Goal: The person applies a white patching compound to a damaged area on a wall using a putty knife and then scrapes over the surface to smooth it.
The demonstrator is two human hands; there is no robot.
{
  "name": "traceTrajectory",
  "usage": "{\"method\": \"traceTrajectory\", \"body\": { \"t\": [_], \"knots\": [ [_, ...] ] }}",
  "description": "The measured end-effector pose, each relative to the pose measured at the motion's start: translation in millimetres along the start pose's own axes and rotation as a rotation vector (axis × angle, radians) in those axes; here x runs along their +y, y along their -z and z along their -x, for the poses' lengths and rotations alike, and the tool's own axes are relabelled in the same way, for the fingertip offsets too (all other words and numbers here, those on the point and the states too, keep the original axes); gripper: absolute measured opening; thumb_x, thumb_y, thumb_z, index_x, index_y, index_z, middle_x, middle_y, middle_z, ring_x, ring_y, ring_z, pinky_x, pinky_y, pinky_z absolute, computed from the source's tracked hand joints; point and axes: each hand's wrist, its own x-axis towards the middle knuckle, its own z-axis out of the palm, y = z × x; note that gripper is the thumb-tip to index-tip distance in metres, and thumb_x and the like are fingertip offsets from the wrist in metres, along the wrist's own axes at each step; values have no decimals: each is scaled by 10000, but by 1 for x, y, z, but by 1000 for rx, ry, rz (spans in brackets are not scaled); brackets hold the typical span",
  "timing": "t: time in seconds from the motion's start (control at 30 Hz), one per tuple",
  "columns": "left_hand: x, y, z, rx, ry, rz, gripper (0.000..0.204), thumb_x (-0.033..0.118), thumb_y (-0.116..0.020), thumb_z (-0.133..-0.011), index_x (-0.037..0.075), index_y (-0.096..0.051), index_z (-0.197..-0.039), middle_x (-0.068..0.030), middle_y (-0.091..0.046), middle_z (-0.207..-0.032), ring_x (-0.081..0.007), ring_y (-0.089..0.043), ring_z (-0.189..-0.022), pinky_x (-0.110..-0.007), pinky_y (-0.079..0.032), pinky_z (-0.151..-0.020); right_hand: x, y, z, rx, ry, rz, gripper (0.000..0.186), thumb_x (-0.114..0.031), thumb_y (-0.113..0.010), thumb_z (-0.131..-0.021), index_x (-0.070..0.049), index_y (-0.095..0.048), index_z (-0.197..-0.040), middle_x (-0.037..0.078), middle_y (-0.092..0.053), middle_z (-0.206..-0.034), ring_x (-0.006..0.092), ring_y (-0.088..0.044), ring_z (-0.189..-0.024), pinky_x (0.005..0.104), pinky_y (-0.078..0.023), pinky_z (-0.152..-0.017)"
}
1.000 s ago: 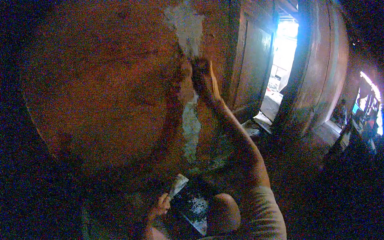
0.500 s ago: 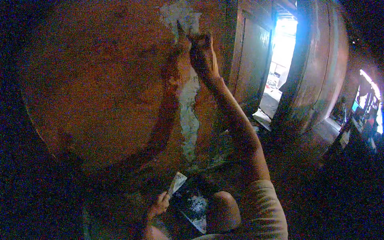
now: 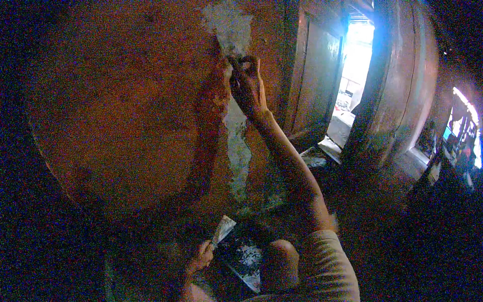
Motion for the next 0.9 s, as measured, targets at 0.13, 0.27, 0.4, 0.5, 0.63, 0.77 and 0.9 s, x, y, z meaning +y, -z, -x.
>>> {"method": "traceTrajectory", "body": {
  "t": [0.13, 0.27, 0.4, 0.5, 0.63, 0.77, 0.9],
  "knots": [
    [23, 9, 13, 37, 36, -16, 333, 303, -387, -850, 34, -471, -1027, -210, -566, -748, -299, -586, -699, -395, -437, -629, -20, 2, 50, -26, 44, 72, 558, 94, -507, -679, -146, -460, -1180, 134, -435, -939, 256, -493, -737, 303, -443, -632],
    [30, 12, 10, -100, 95, 66, 293, 250, -405, -848, 12, -470, -1005, -199, -553, -749, -330, -562, -701, -401, -428, -623, -20, 15, 69, -23, 23, 45, 566, 98, -517, -666, -129, -456, -1181, 124, -443, -890, 246, -482, -717, 297, -436, -622],
    [-15, 0, 4, 99, -440, -155, 173, 165, -423, -841, 1, -475, -859, -157, -521, -644, -320, -536, -605, -399, -410, -559, -5, -5, 24, -150, -439, -517, 570, 107, -514, -669, -120, -443, -1187, 96, -451, -824, 218, -468, -682, 290, -430, -589],
    [-23, -1, 4, 119, -426, -17, 168, 169, -425, -842, 9, -471, -819, -148, -520, -623, -298, -526, -561, -386, -402, -535, -13, -7, -1, -124, -418, -496, 585, 121, -505, -667, -113, -427, -1198, 61, -450, -776, 181, -455, -671, 280, -424, -589],
    [47, 15, 18, 12, -43, 115, 188, 193, -425, -848, 16, -486, -861, -140, -502, -613, -267, -510, -541, -380, -397, -531, -20, 8, 42, -69, -36, 11, 586, 111, -506, -661, -123, -436, -1193, 80, -449, -806, 196, -460, -712, 293, -423, -613],
    [29, 17, 16, -112, 93, 211, 272, 269, -399, -865, 25, -490, -944, -116, -506, -638, -222, -502, -556, -371, -402, -548, -35, 14, 41, -30, -84, -5, 553, 92, -515, -661, -149, -482, -1157, 128, -442, -896, 245, -484, -719, 305, -434, -604],
    [17, 12, 11, -114, 194, 217, 323, 306, -369, -873, 41, -477, -1022, -134, -534, -678, -235, -525, -587, -363, -417, -578, -27, 5, -12, 33, 9, -19, 525, 79, -518, -666, -156, -501, -1136, 146, -438, -949, 269, -513, -717, 325, -450, -586]
  ]
}}
